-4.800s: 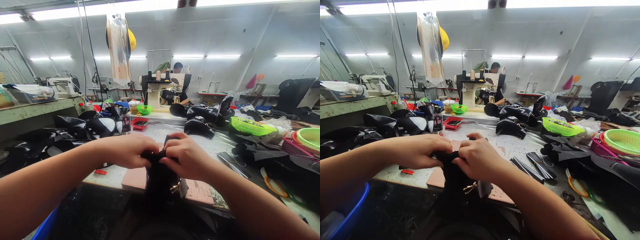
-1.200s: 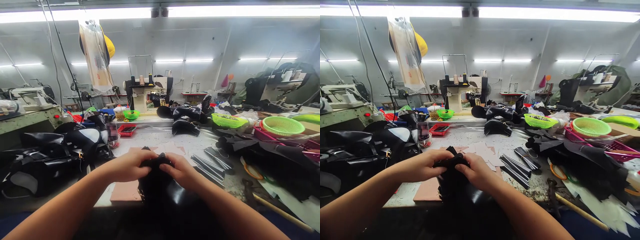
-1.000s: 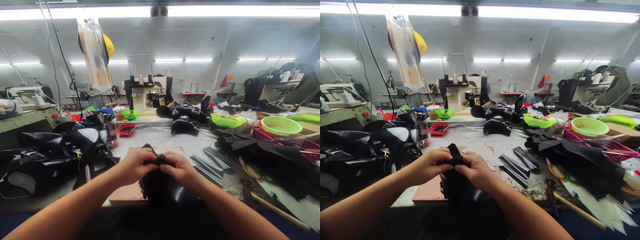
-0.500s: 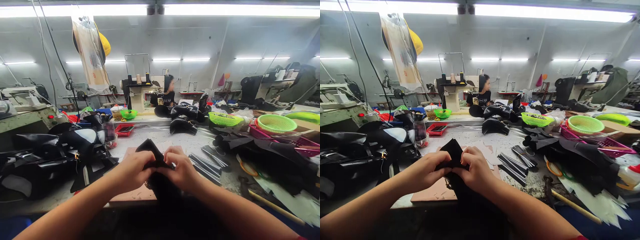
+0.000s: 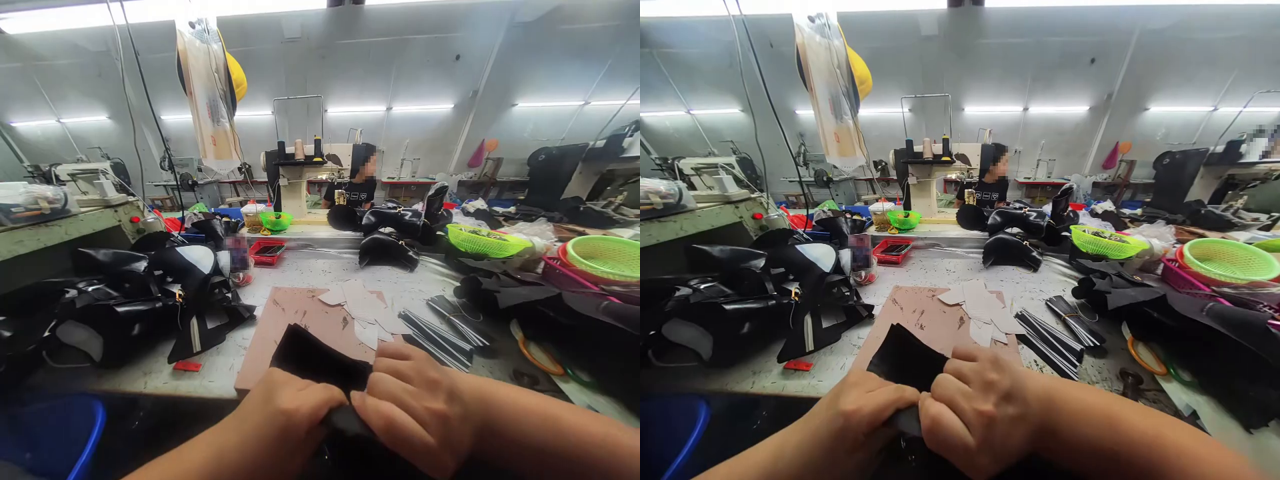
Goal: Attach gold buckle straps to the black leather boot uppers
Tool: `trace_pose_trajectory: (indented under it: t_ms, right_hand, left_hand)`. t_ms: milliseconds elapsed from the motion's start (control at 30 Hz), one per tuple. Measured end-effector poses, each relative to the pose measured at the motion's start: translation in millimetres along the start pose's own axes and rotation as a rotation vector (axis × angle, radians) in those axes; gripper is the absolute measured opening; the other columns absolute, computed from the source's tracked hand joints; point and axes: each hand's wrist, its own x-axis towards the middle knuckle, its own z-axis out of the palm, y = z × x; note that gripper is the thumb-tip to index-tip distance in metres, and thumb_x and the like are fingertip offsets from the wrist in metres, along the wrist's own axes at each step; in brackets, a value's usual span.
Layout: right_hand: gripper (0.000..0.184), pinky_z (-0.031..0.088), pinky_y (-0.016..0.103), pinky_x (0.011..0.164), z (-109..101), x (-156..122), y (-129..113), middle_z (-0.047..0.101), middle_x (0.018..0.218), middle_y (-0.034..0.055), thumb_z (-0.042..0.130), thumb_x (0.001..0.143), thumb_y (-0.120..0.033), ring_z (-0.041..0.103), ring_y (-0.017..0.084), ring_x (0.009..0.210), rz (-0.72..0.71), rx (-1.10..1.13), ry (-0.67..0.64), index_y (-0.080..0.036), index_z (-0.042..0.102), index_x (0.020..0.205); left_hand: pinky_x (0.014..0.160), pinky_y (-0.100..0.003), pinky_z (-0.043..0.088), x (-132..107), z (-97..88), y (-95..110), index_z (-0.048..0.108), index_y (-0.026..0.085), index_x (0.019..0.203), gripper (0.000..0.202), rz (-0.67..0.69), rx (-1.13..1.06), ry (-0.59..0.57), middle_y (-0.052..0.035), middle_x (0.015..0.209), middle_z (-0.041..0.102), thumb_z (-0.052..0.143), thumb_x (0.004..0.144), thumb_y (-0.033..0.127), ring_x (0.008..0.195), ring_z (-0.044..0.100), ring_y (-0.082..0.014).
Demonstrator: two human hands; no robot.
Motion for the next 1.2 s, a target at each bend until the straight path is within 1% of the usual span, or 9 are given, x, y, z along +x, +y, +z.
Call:
trace_pose_trajectory:
  t_ms: [233,367,500,600,733,833,933,1067,1200]
  right_hand:
    - [0.032,0.025,0.029,0.041,-1,2,4,0.042,0.044,-0.0017,0.034,0.084,-0.008,0.036,0.012,0.039,-0.117,0.036,0.001,-0.011,0.062,0.07]
    - [0.036,0.03,0.028,0.047,2,16,34,0.047,0.047,-0.0015,0.034,0.092,-0.019,0.04,0.012,0.042,-0.043,0.025,-0.113,-0.015,0.058,0.066]
    - [0.046,0.031,0.023,0.046,-31,2,78,0.05,0.051,-0.0023,0.04,0.087,-0.056,0.042,0.01,0.045,0.531,0.005,-0.021,-0.015,0.06,0.084]
    - [0.061,0.032,0.024,0.045,-43,-38,81,0.05,0.047,0.0001,0.028,0.084,-0.066,0.043,0.011,0.042,1.084,0.252,-0.096,-0.016,0.057,0.064]
    - [0.06,0.043,0.028,0.053,10,-91,36,0.063,0.06,0.0055,0.043,0.073,-0.072,0.057,0.017,0.055,1.489,0.856,-0.447,-0.017,0.065,0.071]
    - [0.068,0.048,0.03,0.06,68,-102,-3,0.066,0.09,0.0089,0.047,0.069,-0.073,0.062,0.02,0.074,1.644,1.142,0.124,-0.019,0.058,0.11]
    - [0.06,0.044,0.025,0.048,104,-95,-19,0.065,0.086,0.0055,0.049,0.073,-0.068,0.057,0.012,0.051,1.705,1.402,0.561,-0.021,0.053,0.111]
    - [0.042,0.017,0.016,0.03,118,-90,-2,0.054,0.053,-0.0043,0.061,0.067,-0.06,0.028,0.002,0.026,1.825,1.466,0.582,-0.018,0.056,0.072]
    - [0.03,0.036,0.019,0.039,121,-90,18,0.058,0.057,-0.003,0.064,0.067,-0.048,0.047,0.009,0.043,1.85,1.419,0.571,-0.019,0.058,0.071]
  left_hand:
    - [0.047,-0.02,0.03,-36,22.1,-24,0.054,0.016,0.064,0.027,-0.129,-0.233,0.026,0.002,0.054,0.049,0.045,0.087,0.028,0.047,0.043,-0.008]
    - [0.051,-0.021,0.033,-41,36.5,-37,0.055,0.014,0.059,0.039,-0.253,-0.533,0.135,0.0003,0.056,0.048,0.042,0.087,0.038,0.052,0.042,-0.0099]
    - [0.056,-0.022,0.043,-39,49.5,-48,0.065,0.013,0.066,0.034,-0.657,-1.057,0.389,-0.0026,0.062,0.062,0.065,0.071,0.047,0.058,0.055,-0.0152]
    - [0.065,-0.026,0.049,-40,53.9,-56,0.068,0.012,0.076,0.028,-0.879,-1.383,0.45,-0.0054,0.068,0.068,0.073,0.066,0.038,0.066,0.062,-0.0193]
    - [0.077,-0.03,0.05,-47,52.3,-62,0.069,0.013,0.082,0.016,-0.92,-1.661,0.576,-0.0069,0.078,0.071,0.069,0.072,0.024,0.077,0.066,-0.0211]
    - [0.085,-0.034,0.049,-53,54.1,-60,0.071,0.014,0.08,0.019,-0.862,-1.868,0.655,-0.0069,0.08,0.072,0.075,0.064,0.025,0.083,0.066,-0.0244]
    - [0.089,-0.035,0.046,-55,60.8,-53,0.072,0.016,0.076,0.021,-0.871,-1.907,0.628,-0.0061,0.079,0.072,0.079,0.057,0.021,0.089,0.065,-0.0266]
    - [0.09,-0.037,0.045,-56,67.7,-45,0.071,0.014,0.084,0.02,-0.908,-1.846,0.532,-0.0091,0.086,0.072,0.073,0.064,0.013,0.089,0.064,-0.026]
    - [0.09,-0.037,0.043,-61,67.8,-47,0.071,0.012,0.086,0.021,-0.902,-1.85,0.509,-0.0108,0.088,0.071,0.069,0.065,0.009,0.087,0.064,-0.0246]
